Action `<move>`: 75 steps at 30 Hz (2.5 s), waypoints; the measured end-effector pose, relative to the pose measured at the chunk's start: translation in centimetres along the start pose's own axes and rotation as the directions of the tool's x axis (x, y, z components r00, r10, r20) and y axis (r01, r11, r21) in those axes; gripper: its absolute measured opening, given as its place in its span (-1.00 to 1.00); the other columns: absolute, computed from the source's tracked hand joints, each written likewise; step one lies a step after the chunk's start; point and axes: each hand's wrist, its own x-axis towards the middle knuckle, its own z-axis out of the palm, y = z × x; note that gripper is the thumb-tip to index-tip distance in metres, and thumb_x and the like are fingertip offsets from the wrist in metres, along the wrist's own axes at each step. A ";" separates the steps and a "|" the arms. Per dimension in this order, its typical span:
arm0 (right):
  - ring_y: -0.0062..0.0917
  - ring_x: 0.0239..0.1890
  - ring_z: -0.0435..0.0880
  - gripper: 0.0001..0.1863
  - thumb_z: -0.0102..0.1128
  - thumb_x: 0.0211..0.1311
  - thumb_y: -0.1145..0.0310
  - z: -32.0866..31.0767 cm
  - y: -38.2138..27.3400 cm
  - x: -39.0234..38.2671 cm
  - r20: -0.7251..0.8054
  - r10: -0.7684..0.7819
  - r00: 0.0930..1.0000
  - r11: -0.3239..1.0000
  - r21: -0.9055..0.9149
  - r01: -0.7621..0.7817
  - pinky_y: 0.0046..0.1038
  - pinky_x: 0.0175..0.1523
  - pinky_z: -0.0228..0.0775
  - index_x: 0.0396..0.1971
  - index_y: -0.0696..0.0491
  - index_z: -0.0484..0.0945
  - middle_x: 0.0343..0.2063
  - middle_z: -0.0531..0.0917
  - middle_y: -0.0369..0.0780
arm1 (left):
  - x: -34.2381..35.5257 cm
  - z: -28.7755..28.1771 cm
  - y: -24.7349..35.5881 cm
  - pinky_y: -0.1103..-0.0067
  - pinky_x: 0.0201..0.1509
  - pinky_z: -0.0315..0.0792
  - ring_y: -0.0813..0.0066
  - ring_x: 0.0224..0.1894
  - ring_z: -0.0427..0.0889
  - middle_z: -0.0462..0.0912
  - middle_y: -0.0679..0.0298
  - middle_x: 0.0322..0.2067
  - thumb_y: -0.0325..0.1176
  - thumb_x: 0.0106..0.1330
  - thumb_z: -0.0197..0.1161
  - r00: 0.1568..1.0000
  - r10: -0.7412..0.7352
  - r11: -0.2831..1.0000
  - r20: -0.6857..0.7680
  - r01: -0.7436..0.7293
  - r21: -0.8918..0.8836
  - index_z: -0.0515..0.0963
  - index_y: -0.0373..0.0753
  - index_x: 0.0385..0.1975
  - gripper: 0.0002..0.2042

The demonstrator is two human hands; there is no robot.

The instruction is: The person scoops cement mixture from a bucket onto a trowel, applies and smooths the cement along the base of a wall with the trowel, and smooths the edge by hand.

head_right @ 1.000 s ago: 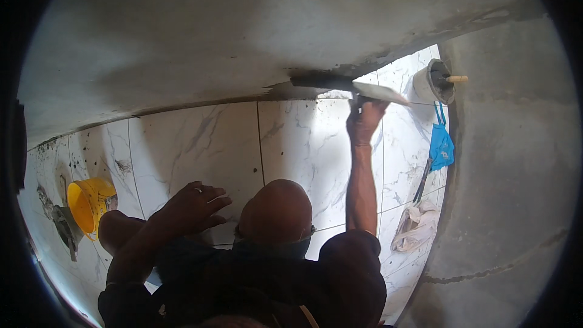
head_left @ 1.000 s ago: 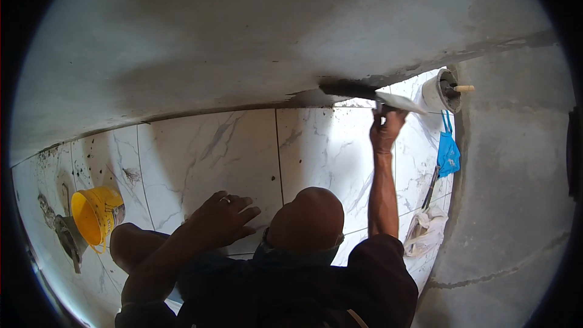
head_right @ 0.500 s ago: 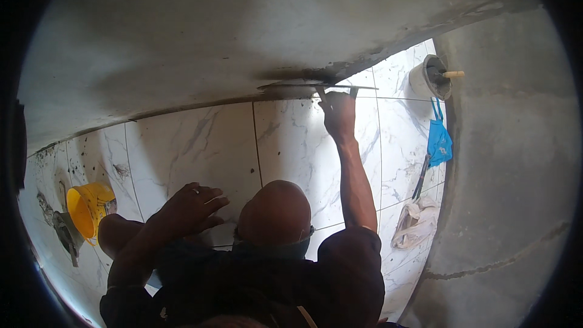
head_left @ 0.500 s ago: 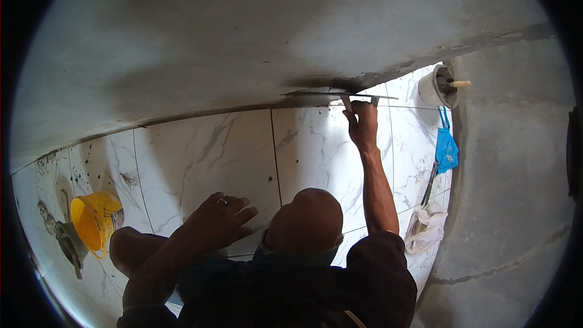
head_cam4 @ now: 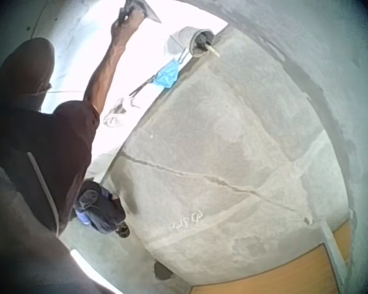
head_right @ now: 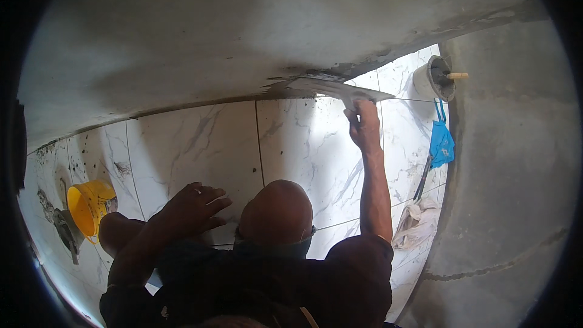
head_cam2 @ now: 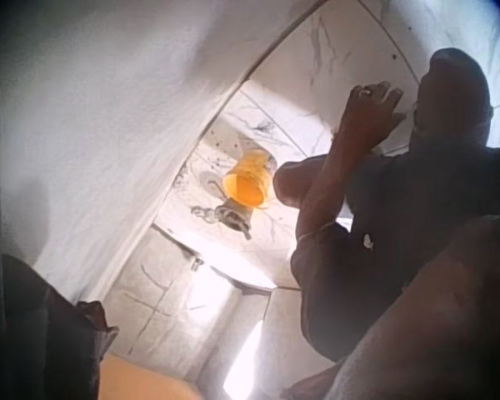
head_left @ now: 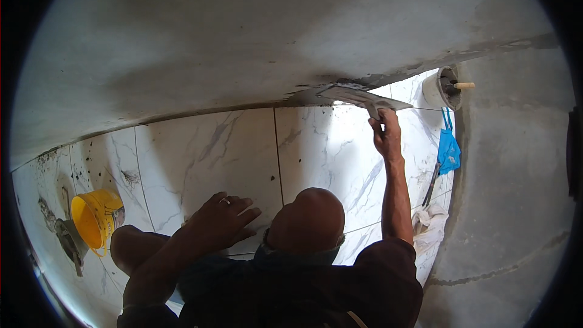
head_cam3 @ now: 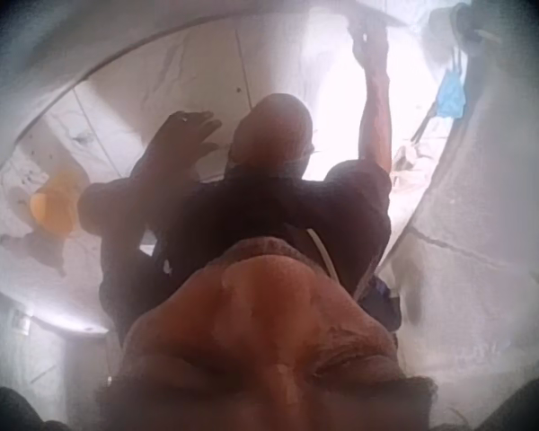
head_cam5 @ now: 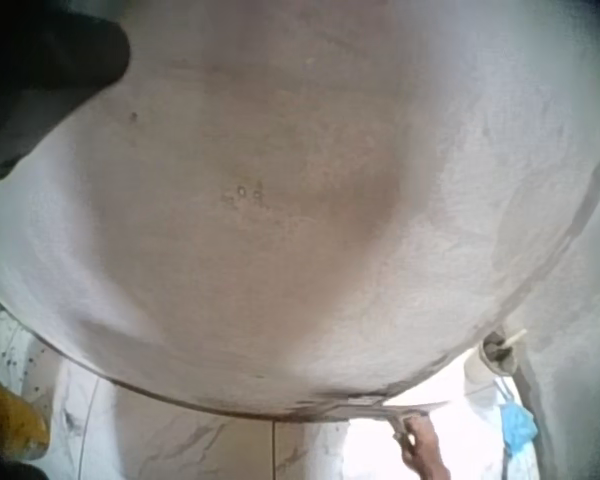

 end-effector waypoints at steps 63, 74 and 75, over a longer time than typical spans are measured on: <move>-0.69 -0.24 0.49 -0.82 0.15 0.37 0.32 4.0 -2.2 -3.1 -0.393 0.708 0.587 0.524 0.850 -0.063 -0.56 -0.06 0.33 -0.16 0.06 0.42 -0.28 0.56 -0.31 | 1.3 -0.2 0.2 0.26 0.16 0.39 0.11 0.05 0.57 0.54 0.08 0.08 -0.13 0.21 0.30 0.998 0.018 1.000 0.056 -0.018 -0.015 0.47 -0.18 0.04 -0.56; -0.53 -0.43 0.46 -0.73 0.02 0.39 0.11 14.8 -3.6 -4.3 0.187 0.848 0.496 -0.170 0.982 -0.080 -0.43 -0.28 0.37 -0.27 0.03 0.39 -0.44 0.49 -0.29 | 2.6 1.3 -0.7 0.28 0.19 0.34 0.10 0.11 0.52 0.54 0.06 0.07 -0.18 0.24 0.30 0.983 -0.061 0.993 0.172 0.077 -0.091 0.46 -0.19 0.08 -0.56; -0.52 -0.43 0.45 -0.70 -0.01 0.39 0.08 14.8 -4.3 -4.4 0.266 0.813 0.517 -0.288 0.957 -0.038 -0.43 -0.29 0.34 -0.26 0.03 0.40 -0.44 0.48 -0.29 | 2.6 1.3 -0.8 0.28 0.18 0.35 0.10 0.10 0.52 0.54 0.06 0.06 -0.17 0.24 0.30 0.985 -0.058 0.994 0.164 0.072 -0.085 0.46 -0.19 0.08 -0.56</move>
